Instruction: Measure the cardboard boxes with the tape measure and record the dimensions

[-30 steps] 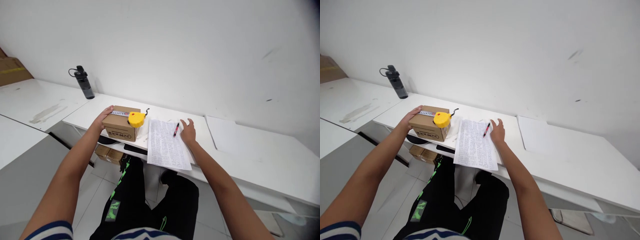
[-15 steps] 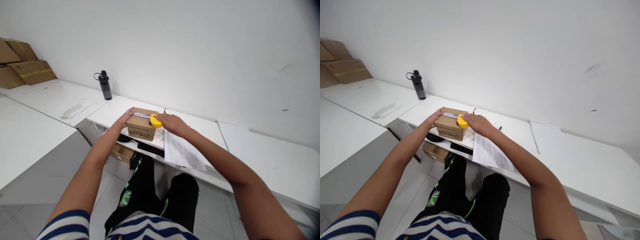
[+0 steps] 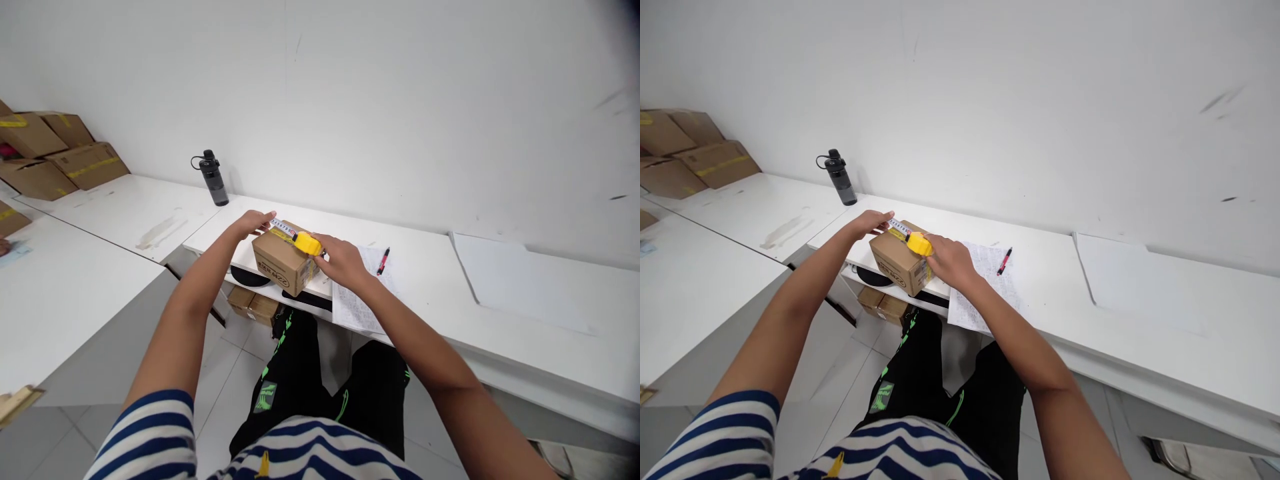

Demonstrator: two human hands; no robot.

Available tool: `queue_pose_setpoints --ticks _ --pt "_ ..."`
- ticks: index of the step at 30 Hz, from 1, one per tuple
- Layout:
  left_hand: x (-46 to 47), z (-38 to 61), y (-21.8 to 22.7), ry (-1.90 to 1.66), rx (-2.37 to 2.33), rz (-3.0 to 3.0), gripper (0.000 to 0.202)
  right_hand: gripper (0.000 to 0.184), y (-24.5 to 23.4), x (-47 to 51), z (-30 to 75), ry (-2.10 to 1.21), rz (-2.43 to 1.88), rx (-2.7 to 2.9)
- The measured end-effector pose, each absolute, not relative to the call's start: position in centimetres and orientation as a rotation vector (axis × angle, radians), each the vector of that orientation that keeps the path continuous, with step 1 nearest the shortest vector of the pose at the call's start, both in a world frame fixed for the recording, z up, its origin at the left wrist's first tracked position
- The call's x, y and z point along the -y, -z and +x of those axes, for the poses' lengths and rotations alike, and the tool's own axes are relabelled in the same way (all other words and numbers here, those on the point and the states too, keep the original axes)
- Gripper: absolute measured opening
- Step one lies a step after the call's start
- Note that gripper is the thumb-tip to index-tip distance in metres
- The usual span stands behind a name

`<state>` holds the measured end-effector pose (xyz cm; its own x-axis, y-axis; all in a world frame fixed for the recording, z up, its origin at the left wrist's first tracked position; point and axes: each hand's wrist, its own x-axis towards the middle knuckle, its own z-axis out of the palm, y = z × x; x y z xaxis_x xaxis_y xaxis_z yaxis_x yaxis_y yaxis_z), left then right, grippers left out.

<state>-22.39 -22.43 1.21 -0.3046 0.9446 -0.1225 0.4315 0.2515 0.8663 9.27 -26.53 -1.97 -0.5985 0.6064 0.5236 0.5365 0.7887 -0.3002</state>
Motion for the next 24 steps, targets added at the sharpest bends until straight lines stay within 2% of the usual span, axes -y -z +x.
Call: queue_pose_setpoints --ticks 3,6,8,11,14,17,21,24 --pt "20.9 -20.4 -4.8 -0.906 -1.749 1.454 0.043 0.052 1.7 29.8 8.3 -0.193 -0.838 2.164" --pt "19.5 -17.5 -6.9 -0.627 -1.521 1.64 0.036 0.055 1.7 34.4 5.3 -0.258 -0.828 2.054" --pt "18.9 -16.0 -7.2 -0.463 -1.5 1.731 0.034 0.054 2.0 36.6 2.7 -0.343 -0.85 2.054" --pt "18.4 -15.2 -6.5 -0.366 -1.61 1.847 0.036 0.065 2.4 37.7 -0.6 -0.48 -0.953 2.015" --pt "18.6 -15.5 -4.8 -0.386 -1.62 1.836 0.036 0.07 2.9 37.5 -2.6 -0.587 -0.973 1.973" --pt "19.5 -15.6 -2.6 -0.558 -1.566 1.808 0.034 0.067 3.2 37.4 -3.6 -0.667 -0.939 1.965" --pt "20.2 -15.4 -0.6 -0.791 -1.486 1.837 0.046 0.07 3.5 37.6 -4.3 -0.742 -0.906 1.956" --pt "20.3 -15.3 -0.4 -0.783 -1.453 1.842 0.037 0.075 4.3 37.8 -4.4 -0.748 -0.852 1.922"
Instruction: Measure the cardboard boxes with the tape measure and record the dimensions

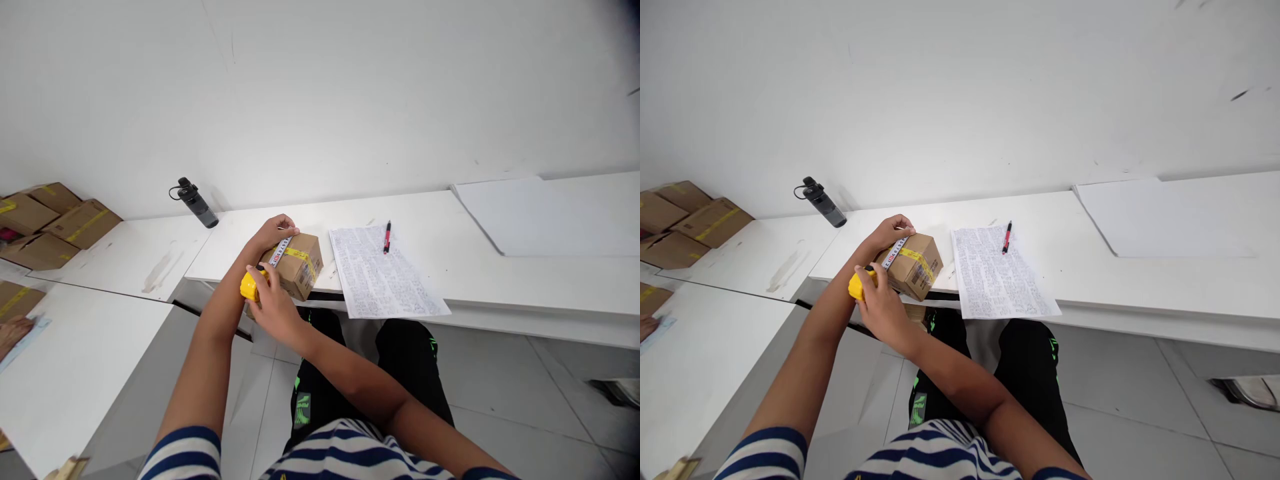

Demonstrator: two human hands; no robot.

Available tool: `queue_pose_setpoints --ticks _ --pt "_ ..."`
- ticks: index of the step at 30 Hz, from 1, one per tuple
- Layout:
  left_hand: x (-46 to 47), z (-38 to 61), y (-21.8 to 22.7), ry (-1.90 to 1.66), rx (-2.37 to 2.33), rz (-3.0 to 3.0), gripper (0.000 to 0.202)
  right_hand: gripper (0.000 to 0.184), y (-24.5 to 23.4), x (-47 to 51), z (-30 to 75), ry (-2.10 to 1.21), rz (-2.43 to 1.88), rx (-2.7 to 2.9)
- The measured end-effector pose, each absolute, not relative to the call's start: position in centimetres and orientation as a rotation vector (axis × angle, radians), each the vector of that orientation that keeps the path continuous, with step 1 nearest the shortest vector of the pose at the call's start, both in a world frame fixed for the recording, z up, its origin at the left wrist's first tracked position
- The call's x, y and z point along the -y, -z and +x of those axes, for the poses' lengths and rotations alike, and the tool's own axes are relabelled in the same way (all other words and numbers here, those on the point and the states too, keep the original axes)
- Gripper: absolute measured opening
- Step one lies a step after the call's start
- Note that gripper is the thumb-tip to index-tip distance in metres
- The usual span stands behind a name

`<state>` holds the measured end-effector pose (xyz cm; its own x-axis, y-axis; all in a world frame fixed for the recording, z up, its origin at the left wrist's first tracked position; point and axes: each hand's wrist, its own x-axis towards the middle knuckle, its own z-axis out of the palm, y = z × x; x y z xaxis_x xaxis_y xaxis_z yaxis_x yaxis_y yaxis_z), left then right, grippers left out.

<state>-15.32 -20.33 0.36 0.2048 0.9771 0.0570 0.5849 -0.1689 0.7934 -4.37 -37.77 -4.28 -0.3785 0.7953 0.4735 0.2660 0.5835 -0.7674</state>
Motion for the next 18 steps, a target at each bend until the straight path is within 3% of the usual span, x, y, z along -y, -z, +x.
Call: queue_pose_setpoints --ticks 11,18 --pt "21.2 -15.0 -1.4 -0.7 -1.54 1.871 0.037 0.068 4.7 37.3 -3.4 -0.65 -0.906 1.951" --pt "20.9 -14.7 -1.3 -0.734 -1.565 1.893 0.036 0.095 4.4 38.2 -2.0 -0.74 -0.908 1.975"
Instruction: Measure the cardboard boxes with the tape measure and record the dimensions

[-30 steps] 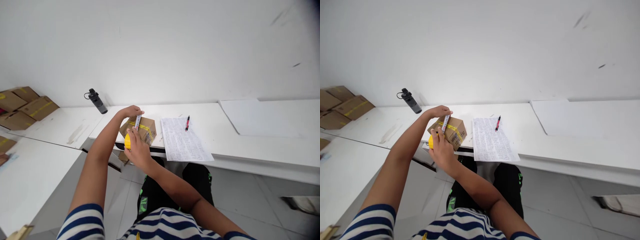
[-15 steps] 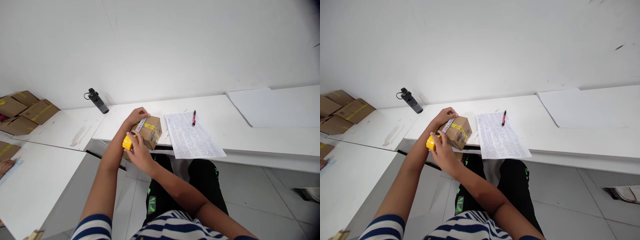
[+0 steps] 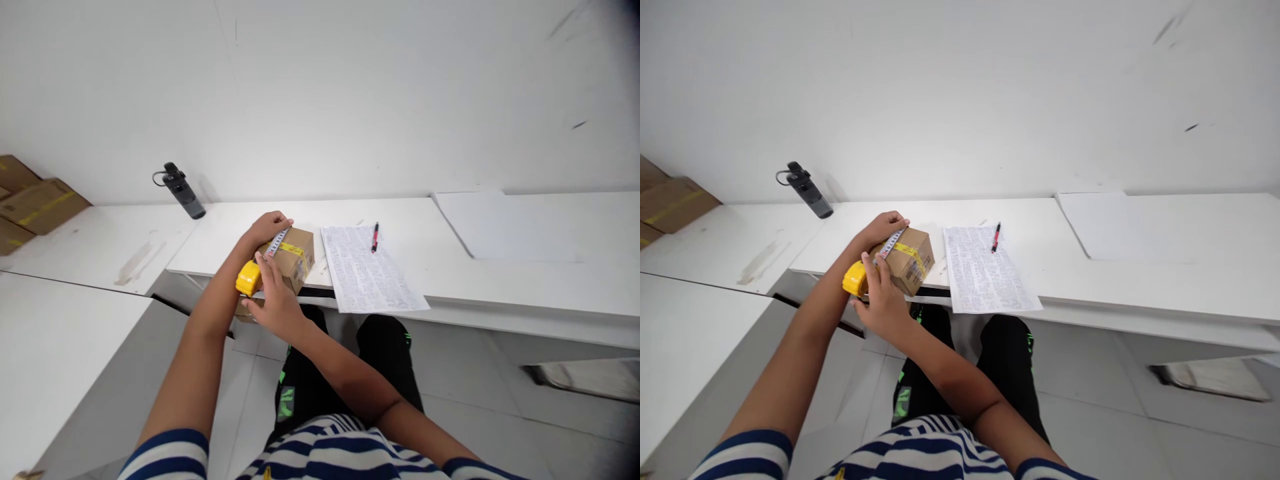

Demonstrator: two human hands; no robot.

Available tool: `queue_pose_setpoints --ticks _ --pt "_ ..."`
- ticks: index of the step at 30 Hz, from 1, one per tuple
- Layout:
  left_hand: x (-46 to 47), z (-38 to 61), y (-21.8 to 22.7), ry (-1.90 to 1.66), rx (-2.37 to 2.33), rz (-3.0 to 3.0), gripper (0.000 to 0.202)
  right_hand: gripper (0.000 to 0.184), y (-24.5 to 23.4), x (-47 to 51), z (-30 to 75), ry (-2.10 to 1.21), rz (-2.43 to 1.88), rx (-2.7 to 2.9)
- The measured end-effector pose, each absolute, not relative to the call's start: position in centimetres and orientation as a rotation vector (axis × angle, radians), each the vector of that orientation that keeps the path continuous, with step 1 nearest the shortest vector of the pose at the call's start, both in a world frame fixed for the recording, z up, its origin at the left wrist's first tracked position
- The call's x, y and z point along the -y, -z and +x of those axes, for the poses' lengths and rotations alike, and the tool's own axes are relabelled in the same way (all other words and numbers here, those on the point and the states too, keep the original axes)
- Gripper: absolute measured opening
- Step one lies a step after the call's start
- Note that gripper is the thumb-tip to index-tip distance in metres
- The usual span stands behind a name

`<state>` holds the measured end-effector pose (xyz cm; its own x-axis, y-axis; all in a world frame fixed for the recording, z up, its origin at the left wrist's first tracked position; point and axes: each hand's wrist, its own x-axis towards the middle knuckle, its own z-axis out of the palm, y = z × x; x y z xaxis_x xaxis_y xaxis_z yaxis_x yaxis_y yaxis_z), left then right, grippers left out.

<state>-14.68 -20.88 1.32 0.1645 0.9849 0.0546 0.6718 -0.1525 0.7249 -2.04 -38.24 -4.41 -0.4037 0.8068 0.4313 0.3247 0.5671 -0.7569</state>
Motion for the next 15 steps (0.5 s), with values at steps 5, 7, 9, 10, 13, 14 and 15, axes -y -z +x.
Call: queue_pose_setpoints --ticks 5,7,9,10,13,14,15 --pt "20.2 -14.2 -0.9 -0.786 -1.606 1.761 0.031 0.085 4.2 38.5 2.0 -0.74 -0.916 1.987" --pt "20.2 -14.2 -1.0 -0.758 -1.619 1.726 0.029 0.08 4.0 38.3 2.5 -0.746 -0.911 2.006" --pt "20.2 -14.1 -1.3 -0.741 -1.645 1.714 0.028 0.083 3.9 38.0 1.9 -0.735 -0.931 2.025" --pt "20.1 -14.0 -1.3 -0.735 -1.664 1.719 0.027 0.087 4.0 37.8 1.3 -0.716 -0.951 2.035" --pt "19.9 -13.9 -1.1 -0.727 -1.751 1.77 0.028 0.095 4.5 37.3 -1.2 -0.639 -1.003 2.034" --pt "19.9 -14.0 -1.0 -0.727 -1.778 1.794 0.029 0.093 4.8 37.2 -1.8 -0.619 -1.009 2.015" --pt "19.9 -14.0 -0.9 -0.732 -1.798 1.823 0.029 0.091 5.1 37.0 -2.3 -0.606 -1.012 1.988"
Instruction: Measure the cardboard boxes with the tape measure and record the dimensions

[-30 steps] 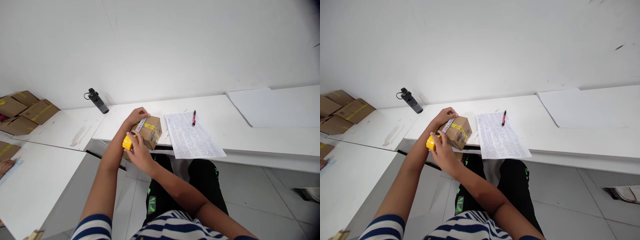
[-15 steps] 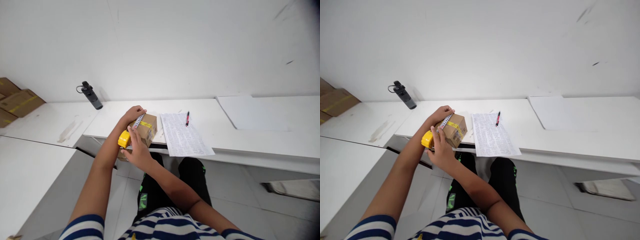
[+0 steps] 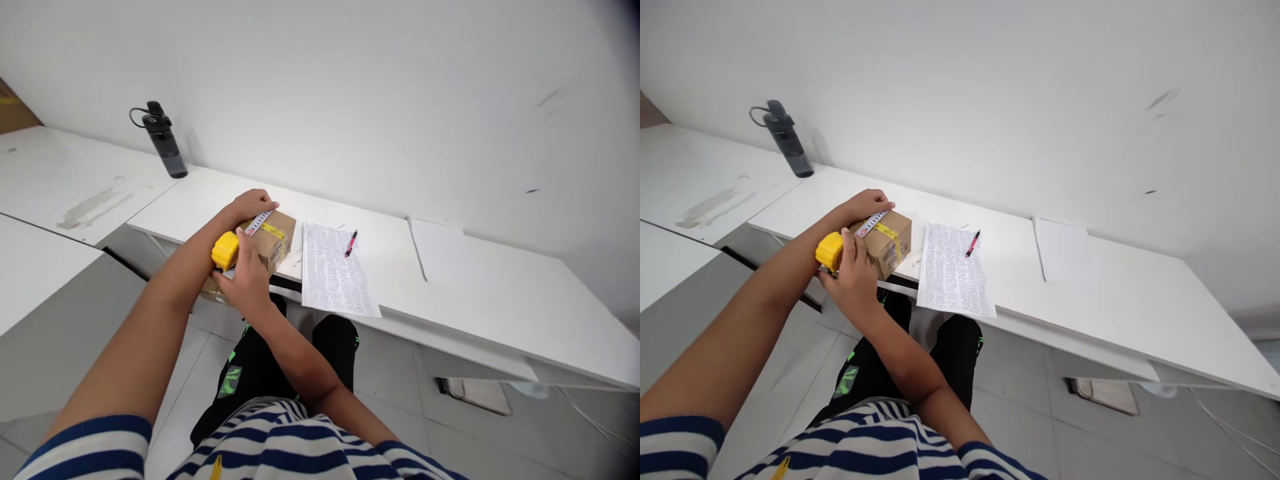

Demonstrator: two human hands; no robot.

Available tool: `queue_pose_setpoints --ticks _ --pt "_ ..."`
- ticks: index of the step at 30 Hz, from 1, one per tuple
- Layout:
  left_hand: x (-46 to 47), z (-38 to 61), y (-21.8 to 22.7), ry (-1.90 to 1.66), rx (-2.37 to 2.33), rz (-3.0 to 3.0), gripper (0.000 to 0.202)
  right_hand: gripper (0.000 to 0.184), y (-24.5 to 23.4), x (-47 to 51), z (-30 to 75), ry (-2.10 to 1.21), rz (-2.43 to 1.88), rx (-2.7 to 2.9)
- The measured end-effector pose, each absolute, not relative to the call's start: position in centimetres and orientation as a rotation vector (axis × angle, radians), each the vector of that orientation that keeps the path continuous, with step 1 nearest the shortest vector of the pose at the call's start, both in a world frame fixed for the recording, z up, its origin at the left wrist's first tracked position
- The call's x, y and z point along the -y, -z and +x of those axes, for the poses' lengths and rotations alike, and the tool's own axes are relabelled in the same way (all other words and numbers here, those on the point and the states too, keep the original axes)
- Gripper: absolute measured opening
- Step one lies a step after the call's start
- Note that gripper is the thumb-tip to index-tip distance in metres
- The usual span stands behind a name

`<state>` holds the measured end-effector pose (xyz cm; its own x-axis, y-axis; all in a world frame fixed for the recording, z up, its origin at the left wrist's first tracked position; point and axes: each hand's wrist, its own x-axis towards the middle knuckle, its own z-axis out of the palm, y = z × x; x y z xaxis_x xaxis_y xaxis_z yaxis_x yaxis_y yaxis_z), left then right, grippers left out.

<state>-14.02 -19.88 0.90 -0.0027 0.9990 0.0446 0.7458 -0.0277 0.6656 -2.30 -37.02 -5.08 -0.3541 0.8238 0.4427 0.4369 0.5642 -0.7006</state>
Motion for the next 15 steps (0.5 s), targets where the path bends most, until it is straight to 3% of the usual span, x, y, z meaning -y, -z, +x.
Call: queue_pose_setpoints --ticks 7,15 --pt "20.3 -14.1 -0.9 -0.892 -1.758 1.811 0.038 0.073 7.3 37.9 -0.6 -0.546 -0.778 1.952" --pt "19.1 -14.4 0.0 -0.995 -1.743 1.653 0.031 0.092 7.9 40.6 3.3 -0.636 -0.599 1.792"
